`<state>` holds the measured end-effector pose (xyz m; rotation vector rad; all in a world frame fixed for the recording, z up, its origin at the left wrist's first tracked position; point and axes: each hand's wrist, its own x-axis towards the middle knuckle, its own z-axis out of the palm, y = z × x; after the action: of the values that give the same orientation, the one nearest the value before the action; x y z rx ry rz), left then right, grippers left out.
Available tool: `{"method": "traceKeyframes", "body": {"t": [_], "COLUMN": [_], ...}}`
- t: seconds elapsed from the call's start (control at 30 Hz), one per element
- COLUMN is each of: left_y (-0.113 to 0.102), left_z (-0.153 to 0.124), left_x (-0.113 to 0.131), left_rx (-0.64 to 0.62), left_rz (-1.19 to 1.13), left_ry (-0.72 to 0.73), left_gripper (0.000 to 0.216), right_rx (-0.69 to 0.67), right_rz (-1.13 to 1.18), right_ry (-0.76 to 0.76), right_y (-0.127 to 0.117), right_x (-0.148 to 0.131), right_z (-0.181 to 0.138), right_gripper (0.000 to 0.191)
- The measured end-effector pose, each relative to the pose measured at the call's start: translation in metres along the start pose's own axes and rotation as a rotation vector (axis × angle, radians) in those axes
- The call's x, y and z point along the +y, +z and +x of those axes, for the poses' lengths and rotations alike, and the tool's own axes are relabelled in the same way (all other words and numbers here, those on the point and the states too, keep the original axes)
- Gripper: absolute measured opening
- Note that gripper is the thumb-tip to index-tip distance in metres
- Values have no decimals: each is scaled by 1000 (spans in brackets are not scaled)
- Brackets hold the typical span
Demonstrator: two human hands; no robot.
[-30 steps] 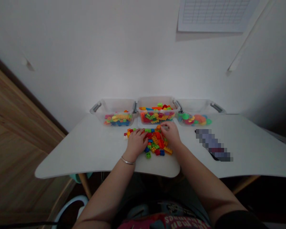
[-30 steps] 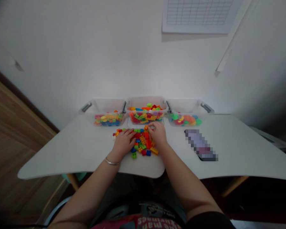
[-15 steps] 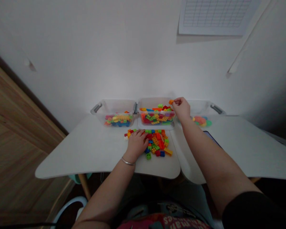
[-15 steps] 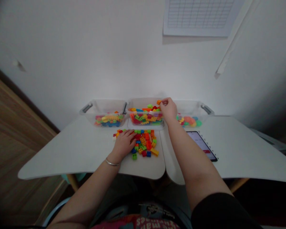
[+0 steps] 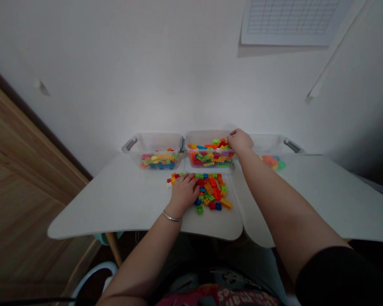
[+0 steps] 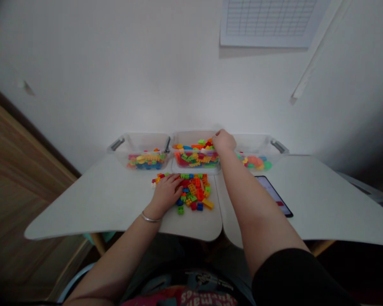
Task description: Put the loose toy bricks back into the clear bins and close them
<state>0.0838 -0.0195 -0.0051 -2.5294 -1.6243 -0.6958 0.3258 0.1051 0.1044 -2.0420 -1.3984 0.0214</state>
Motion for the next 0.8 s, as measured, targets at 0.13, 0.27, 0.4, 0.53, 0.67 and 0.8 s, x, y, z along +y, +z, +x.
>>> {"method": "traceKeyframes", "body": {"t": [0.13,0.27,0.4,0.53,0.67,0.8], "left_y": [-2,-2,-1,-2,-3,-3], "left_z": [0,0,0,0,-1,-1], "left_x": [1,1,0,1,2,3], "left_rx": [-13,-16,-18,-22,-24,-3], "left_rz": [10,12,6,6,8,34], "left_ry": [-5,2,7,-2,2,22], "left_gripper": [34,34,34,34,33,33], "right_rx": [18,46,137,340,271,-18], "right_rz": [16,49,176,312,394,398], "right_ry": [-13,-64,-176,-412,-560,-665], "right_y": [0,-2,-2,3,20,43], "right_x": [2,4,10,27,52,78], "right_z": [-5,-13,-32,-65,-98,-117], "right_gripper": [24,25,28,27,19,17]}}
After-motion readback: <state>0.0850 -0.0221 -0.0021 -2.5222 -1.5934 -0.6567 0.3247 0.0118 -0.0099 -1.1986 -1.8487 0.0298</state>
